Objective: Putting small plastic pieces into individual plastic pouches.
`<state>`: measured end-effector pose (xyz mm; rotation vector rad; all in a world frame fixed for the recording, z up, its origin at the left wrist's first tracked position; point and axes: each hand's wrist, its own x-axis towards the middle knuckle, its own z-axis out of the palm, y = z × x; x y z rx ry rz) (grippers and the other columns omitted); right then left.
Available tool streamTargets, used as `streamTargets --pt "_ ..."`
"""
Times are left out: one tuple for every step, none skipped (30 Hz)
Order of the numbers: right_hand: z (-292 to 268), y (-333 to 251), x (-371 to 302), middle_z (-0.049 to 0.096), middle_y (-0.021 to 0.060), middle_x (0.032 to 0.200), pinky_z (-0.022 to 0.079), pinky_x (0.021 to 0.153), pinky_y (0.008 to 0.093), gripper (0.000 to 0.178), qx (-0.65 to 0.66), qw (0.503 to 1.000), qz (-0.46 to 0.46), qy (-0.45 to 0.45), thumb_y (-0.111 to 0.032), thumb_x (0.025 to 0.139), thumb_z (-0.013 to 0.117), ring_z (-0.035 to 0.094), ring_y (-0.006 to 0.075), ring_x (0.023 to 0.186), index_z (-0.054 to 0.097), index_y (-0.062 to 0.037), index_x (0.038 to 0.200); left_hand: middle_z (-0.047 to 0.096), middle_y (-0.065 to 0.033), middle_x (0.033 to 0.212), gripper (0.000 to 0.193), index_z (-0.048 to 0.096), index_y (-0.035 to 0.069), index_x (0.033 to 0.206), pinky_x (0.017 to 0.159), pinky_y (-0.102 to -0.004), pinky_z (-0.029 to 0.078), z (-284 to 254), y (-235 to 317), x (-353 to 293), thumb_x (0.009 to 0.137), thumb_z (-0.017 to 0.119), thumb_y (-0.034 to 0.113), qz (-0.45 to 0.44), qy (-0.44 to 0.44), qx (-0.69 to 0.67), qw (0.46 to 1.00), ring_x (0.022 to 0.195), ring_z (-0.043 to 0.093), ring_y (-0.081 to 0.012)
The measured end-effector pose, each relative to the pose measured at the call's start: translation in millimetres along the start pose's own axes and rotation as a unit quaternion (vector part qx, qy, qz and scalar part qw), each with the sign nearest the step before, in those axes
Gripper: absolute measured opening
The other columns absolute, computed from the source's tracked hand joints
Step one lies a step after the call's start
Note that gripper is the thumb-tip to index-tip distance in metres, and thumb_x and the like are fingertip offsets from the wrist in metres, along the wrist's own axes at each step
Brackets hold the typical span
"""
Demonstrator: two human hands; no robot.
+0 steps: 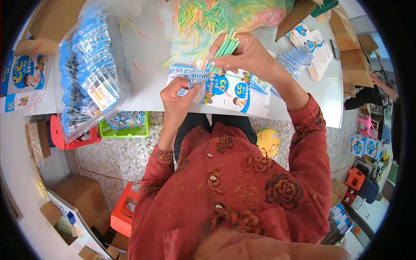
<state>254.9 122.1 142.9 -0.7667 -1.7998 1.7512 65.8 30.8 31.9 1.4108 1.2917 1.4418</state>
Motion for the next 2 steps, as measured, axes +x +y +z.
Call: streamTargets --pt "2.6 -0.3 -1.2 0.058 0.0008 0.068 0.037 0.048 0.0187 0.013 -0.015 1.0 0.009 -0.004 -0.012 0.08 0.067 0.05 0.0036 0.056 0.062 -0.0048 0.09 0.057 -0.0004 0.067 0.01 0.059 -0.002 0.071 0.058 -0.0218 0.04 0.6 -1.6 -0.3 0.072 0.069 -0.001 0.009 0.009 0.011 1.0 0.063 0.049 -0.0067" --pt "4.7 0.0 -2.6 0.057 0.0008 0.067 0.037 0.048 0.0182 0.014 -0.029 0.999 0.018 -0.008 -0.013 0.081 0.068 0.049 0.0035 0.055 0.062 -0.0052 0.091 0.057 -0.0011 0.067 0.011 0.059 -0.002 0.072 0.058 -0.022 0.04 0.3 -3.6 -0.5 0.072 0.07 0.0 0.023 0.011 0.028 0.999 0.062 0.05 -0.0074"
